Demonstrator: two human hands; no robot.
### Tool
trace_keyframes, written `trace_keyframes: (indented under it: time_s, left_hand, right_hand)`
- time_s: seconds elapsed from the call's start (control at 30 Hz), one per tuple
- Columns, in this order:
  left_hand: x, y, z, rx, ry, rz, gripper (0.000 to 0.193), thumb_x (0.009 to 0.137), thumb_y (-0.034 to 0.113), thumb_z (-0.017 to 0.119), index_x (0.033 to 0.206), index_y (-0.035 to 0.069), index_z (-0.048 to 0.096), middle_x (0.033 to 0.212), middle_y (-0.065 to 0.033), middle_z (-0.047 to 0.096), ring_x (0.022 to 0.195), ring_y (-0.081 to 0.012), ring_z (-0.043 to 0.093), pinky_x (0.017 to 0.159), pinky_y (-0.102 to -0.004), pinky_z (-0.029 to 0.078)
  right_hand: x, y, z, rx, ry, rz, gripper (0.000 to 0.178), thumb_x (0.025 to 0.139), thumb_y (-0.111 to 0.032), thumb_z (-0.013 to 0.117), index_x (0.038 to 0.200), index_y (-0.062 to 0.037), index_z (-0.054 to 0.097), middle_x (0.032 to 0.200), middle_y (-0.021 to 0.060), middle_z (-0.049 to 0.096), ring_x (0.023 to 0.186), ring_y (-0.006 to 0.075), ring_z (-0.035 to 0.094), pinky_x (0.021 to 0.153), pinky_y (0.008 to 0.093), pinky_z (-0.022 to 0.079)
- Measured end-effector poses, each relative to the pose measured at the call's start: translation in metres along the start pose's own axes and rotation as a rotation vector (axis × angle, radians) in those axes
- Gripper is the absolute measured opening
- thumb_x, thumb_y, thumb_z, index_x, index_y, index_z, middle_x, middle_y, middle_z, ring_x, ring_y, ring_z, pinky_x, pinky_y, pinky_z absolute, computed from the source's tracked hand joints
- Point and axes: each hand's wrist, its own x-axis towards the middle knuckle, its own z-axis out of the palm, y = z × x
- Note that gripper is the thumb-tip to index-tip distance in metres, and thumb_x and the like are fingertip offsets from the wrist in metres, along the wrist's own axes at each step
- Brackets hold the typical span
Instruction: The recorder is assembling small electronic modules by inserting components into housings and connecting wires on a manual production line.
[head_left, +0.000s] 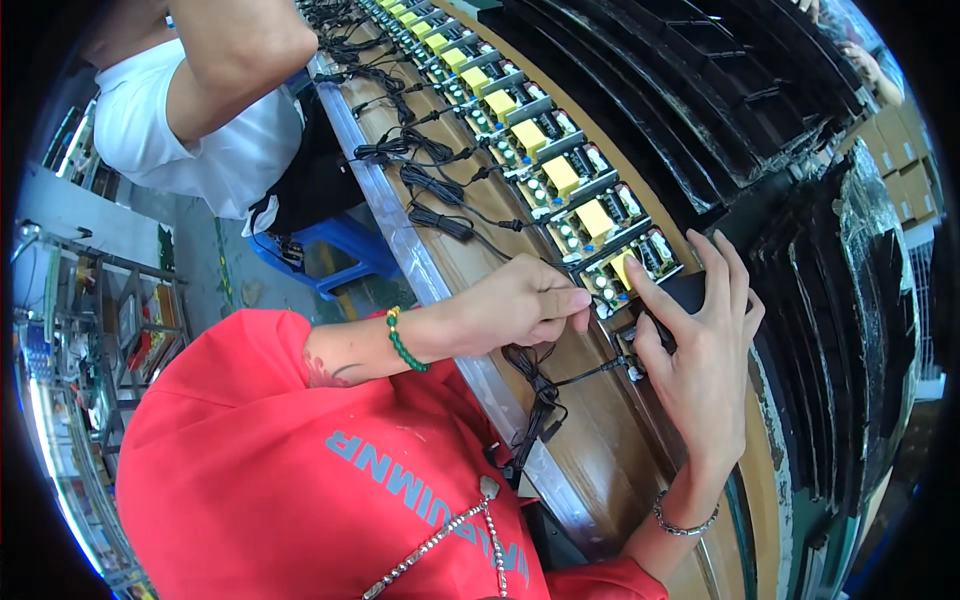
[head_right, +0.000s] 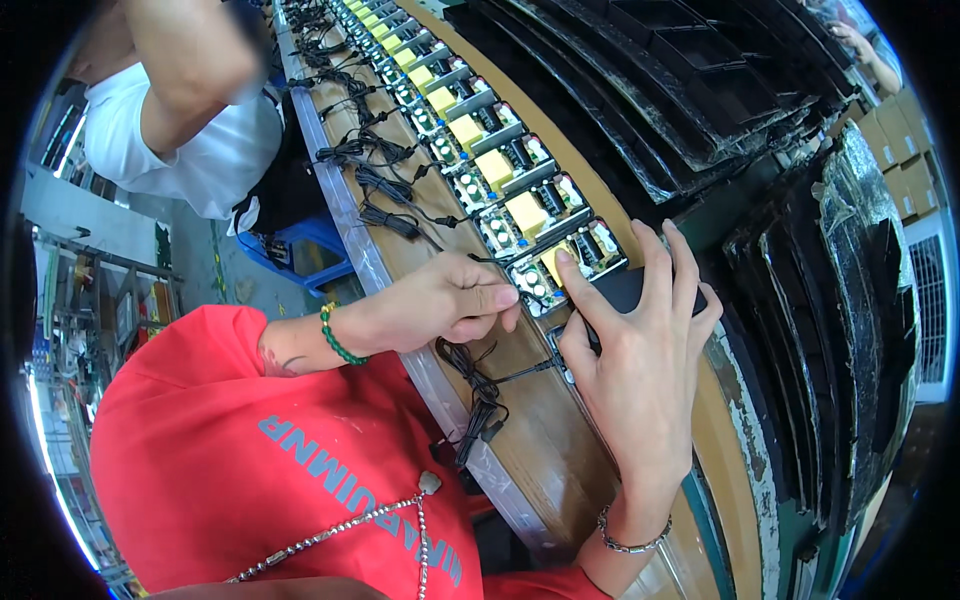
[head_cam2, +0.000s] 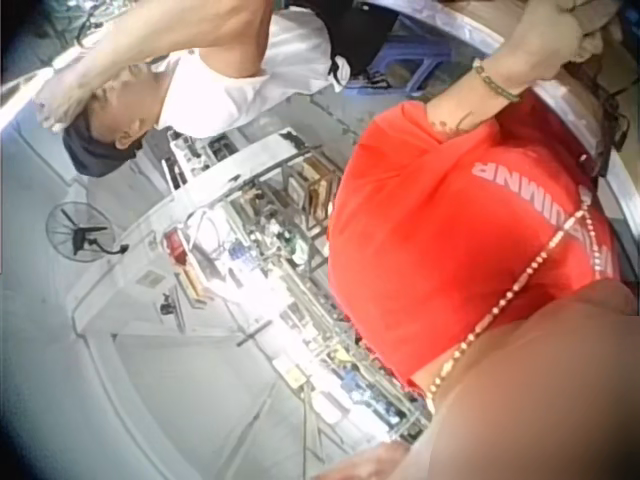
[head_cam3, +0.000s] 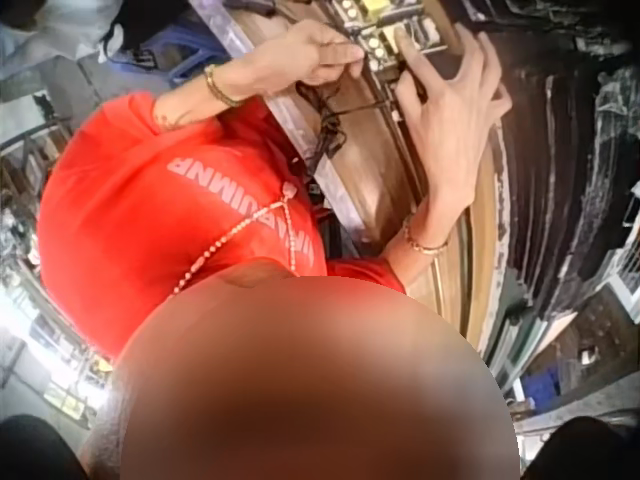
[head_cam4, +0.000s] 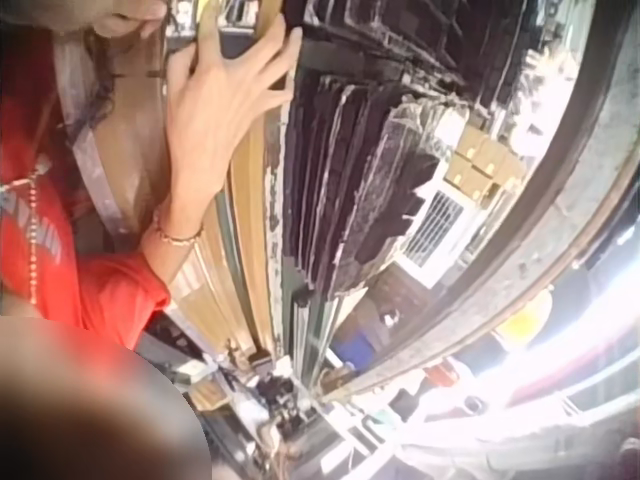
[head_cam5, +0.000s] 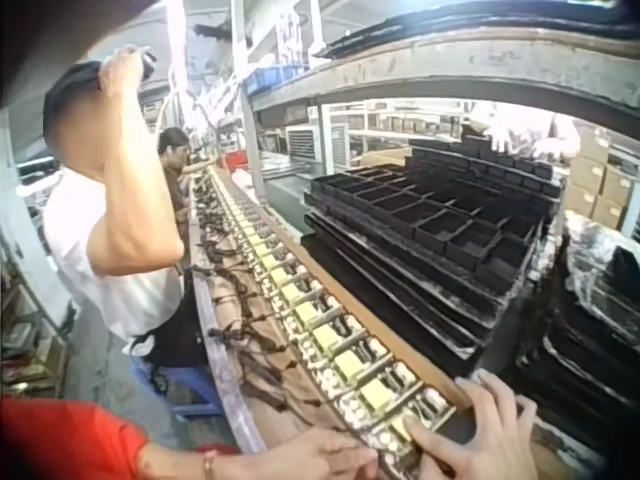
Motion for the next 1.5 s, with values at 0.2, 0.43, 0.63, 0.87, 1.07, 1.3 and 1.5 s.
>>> trace_keyframes:
  time_s: [0.2, 0.43, 0.63, 0.87, 1.07, 1.3, 1.5]
  left_hand:
    - [-0.005, 0.000, 0.013, -0.004, 0.055, -0.016, 0.037, 0.108, 0.029, 0.054, 0.087, 0.000, 0.066, 0.057, 0.0041, 0.046, 0.053, -0.0064, 0.036, 0.050, -0.0264, 0.029]
    - [-0.007, 0.006, 0.019, 0.308, 0.225, 0.061, 0.037, 0.108, 0.029, 0.054, 0.086, 0.001, 0.066, 0.057, 0.0043, 0.045, 0.053, -0.0061, 0.037, 0.050, -0.0268, 0.031]
    - [-0.004, 0.018, 0.011, 0.199, 0.129, -0.133, 0.038, 0.108, 0.029, 0.054, 0.086, 0.001, 0.066, 0.056, 0.0045, 0.044, 0.051, -0.0060, 0.036, 0.048, -0.0271, 0.030]
    - [0.002, 0.025, 0.007, 0.175, 0.094, -0.212, 0.037, 0.108, 0.029, 0.053, 0.089, 0.000, 0.066, 0.054, 0.0047, 0.044, 0.047, -0.0059, 0.036, 0.045, -0.0274, 0.028]
    - [-0.005, 0.023, 0.003, 0.075, 0.051, -0.215, 0.029, 0.106, 0.024, 0.057, 0.094, -0.001, 0.067, 0.058, -0.0012, 0.052, 0.051, -0.0138, 0.048, 0.051, -0.0290, 0.039]
    - [-0.015, -0.021, -0.011, 1.071, 0.740, 0.863, 0.015, 0.093, 0.012, 0.069, 0.100, -0.001, 0.068, 0.087, -0.0127, 0.064, 0.083, -0.0349, 0.060, 0.076, -0.0366, 0.050]
    - [-0.027, 0.005, -0.024, 0.758, 0.382, 0.440, 0.020, 0.098, 0.015, 0.067, 0.105, -0.003, 0.070, 0.078, -0.0068, 0.064, 0.071, -0.0199, 0.060, 0.069, -0.0308, 0.049]
  right_hand:
    - [-0.001, 0.000, 0.001, 0.023, 0.007, 0.001, 0.040, 0.081, -0.010, 0.072, 0.118, -0.0230, 0.078, 0.142, 0.0180, 0.051, 0.141, 0.0361, 0.041, 0.110, 0.0560, 0.032]
    - [-0.001, 0.002, 0.003, 0.046, -0.006, 0.006, 0.042, 0.080, -0.009, 0.072, 0.120, -0.0226, 0.077, 0.143, 0.0178, 0.050, 0.141, 0.0358, 0.041, 0.110, 0.0545, 0.032]
    - [-0.002, 0.001, 0.001, 0.049, -0.033, 0.023, 0.048, 0.080, -0.006, 0.071, 0.124, -0.0217, 0.075, 0.145, 0.0166, 0.050, 0.142, 0.0355, 0.041, 0.113, 0.0519, 0.031]
    - [0.000, 0.003, 0.000, 0.078, -0.054, 0.012, 0.049, 0.081, -0.006, 0.071, 0.127, -0.0215, 0.074, 0.145, 0.0168, 0.050, 0.142, 0.0357, 0.042, 0.113, 0.0497, 0.031]
    - [-0.001, 0.000, -0.003, 0.027, -0.056, -0.024, 0.047, 0.081, -0.011, 0.073, 0.126, -0.0236, 0.074, 0.147, 0.0182, 0.047, 0.142, 0.0366, 0.039, 0.109, 0.0517, 0.035]
    - [0.024, -0.020, -0.002, -0.088, -0.017, -0.049, 0.051, 0.087, -0.013, 0.068, 0.136, -0.0256, 0.067, 0.157, 0.0171, 0.039, 0.144, 0.0361, 0.038, 0.113, 0.0499, 0.033]
    - [0.034, -0.021, 0.016, -0.117, -0.027, -0.036, 0.050, 0.088, -0.013, 0.067, 0.136, -0.0282, 0.068, 0.156, 0.0169, 0.040, 0.144, 0.0356, 0.038, 0.112, 0.0508, 0.033]
